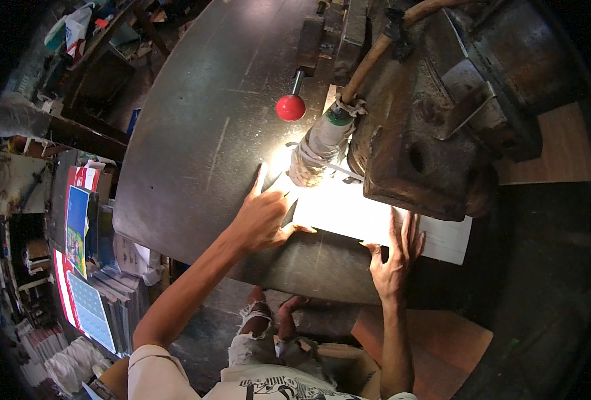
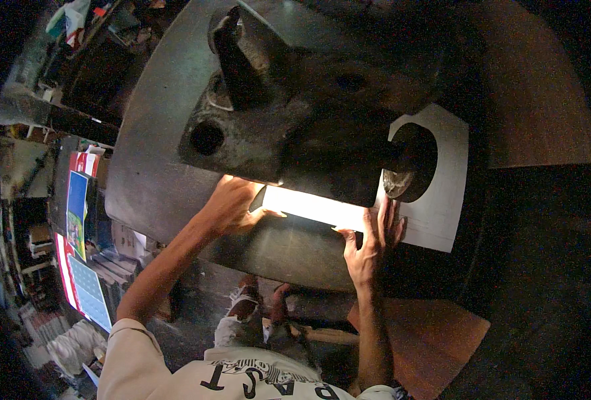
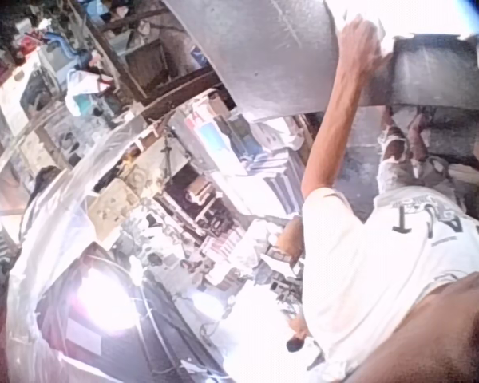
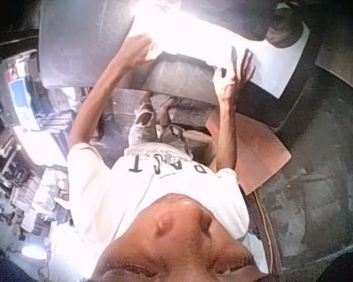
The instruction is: The person aligns a wooden board and a printed sheet under an industrial machine, then operates the foot pedal and hands to press or cut the materials.
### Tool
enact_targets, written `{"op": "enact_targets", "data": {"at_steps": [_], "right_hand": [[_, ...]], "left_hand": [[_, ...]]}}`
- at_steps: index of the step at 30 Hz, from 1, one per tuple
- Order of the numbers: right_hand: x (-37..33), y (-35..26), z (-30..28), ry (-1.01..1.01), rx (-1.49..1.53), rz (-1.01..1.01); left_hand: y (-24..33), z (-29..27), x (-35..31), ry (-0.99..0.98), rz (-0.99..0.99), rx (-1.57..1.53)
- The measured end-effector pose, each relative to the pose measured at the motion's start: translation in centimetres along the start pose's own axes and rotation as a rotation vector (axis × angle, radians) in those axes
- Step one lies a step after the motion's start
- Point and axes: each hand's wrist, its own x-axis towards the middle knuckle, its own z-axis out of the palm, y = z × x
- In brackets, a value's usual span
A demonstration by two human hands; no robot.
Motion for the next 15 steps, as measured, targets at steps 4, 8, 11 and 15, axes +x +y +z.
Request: {"op": "enact_targets", "data": {"at_steps": [4,8,11,15], "right_hand": [[0.2,-0.3,-0.1,-0.017,-0.005,0.004],[0.4,-0.3,-0.4,-0.017,-0.009,-0.001],[0.5,-0.3,-0.3,-0.017,0.006,0.000],[0.6,-0.1,-0.3,0.010,0.001,-0.014]], "left_hand": [[-0.4,0.4,-0.2,0.045,0.005,0.000],[-0.4,-0.1,0.0,0.033,0.016,-0.006],[-1.2,0.5,0.0,0.026,0.023,-0.023],[-1.0,-0.2,0.0,0.000,0.013,0.014]]}}
